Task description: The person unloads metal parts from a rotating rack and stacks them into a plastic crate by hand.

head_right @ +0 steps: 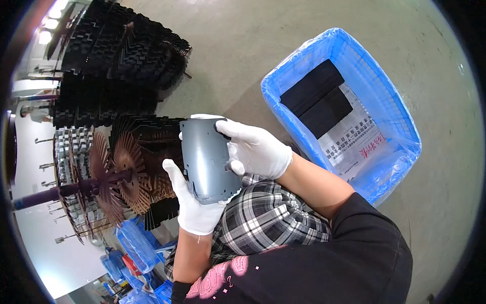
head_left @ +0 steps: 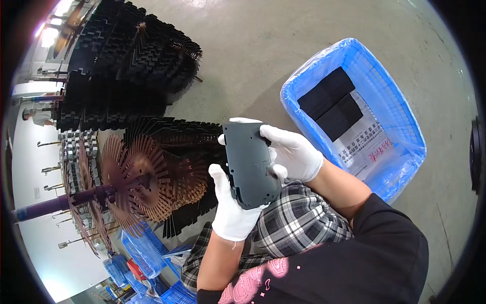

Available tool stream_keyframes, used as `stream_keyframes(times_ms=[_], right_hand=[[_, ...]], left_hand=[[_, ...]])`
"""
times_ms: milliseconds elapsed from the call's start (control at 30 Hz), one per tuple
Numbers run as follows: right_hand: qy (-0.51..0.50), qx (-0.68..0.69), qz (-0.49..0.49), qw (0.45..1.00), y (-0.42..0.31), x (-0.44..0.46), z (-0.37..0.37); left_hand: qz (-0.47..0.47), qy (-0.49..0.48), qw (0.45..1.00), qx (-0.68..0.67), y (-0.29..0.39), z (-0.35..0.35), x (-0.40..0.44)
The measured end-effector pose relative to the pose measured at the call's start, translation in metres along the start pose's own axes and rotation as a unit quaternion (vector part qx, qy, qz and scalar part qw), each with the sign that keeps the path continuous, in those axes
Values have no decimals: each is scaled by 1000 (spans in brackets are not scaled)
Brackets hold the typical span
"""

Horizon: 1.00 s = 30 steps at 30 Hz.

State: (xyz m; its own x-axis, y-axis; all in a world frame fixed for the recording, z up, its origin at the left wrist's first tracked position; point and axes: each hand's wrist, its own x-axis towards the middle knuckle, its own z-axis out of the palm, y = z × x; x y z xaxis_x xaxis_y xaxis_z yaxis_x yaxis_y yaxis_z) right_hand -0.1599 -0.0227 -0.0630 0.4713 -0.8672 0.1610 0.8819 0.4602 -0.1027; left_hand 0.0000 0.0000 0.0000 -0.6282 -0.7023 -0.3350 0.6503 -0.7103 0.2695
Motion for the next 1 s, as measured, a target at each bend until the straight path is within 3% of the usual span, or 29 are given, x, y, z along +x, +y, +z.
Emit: stream_keyframes(times_ms=[333, 400, 467, 500, 567, 633, 800, 1000], right_hand=[[95, -151, -9, 984, 0, -2, -5], [85, -165, -28, 982, 1, -5, -10], [73, -179, -46, 980, 2, -5, -10], [72, -178, -46, 980, 1, -5, -5], [87, -298, -11, 951, 1, -11, 7], [99, -413, 24, 905, -2, -14, 22], [157, -331, 93, 926, -4, -15, 25], [96, -212, 107, 967, 0, -16, 9]], left_hand=[[41, 78, 977, 196, 0, 10, 6], [99, 160, 879, 439, -2, 26, 6], [149, 229, 711, 648, -2, 36, 7], [149, 231, 710, 648, -2, 33, 7], [232, 230, 405, 854, 0, 20, 5], [282, 194, 43, 939, 1, 12, 3], [258, 230, -28, 938, -6, 19, -2], [201, 246, -83, 945, -12, 42, -10]])
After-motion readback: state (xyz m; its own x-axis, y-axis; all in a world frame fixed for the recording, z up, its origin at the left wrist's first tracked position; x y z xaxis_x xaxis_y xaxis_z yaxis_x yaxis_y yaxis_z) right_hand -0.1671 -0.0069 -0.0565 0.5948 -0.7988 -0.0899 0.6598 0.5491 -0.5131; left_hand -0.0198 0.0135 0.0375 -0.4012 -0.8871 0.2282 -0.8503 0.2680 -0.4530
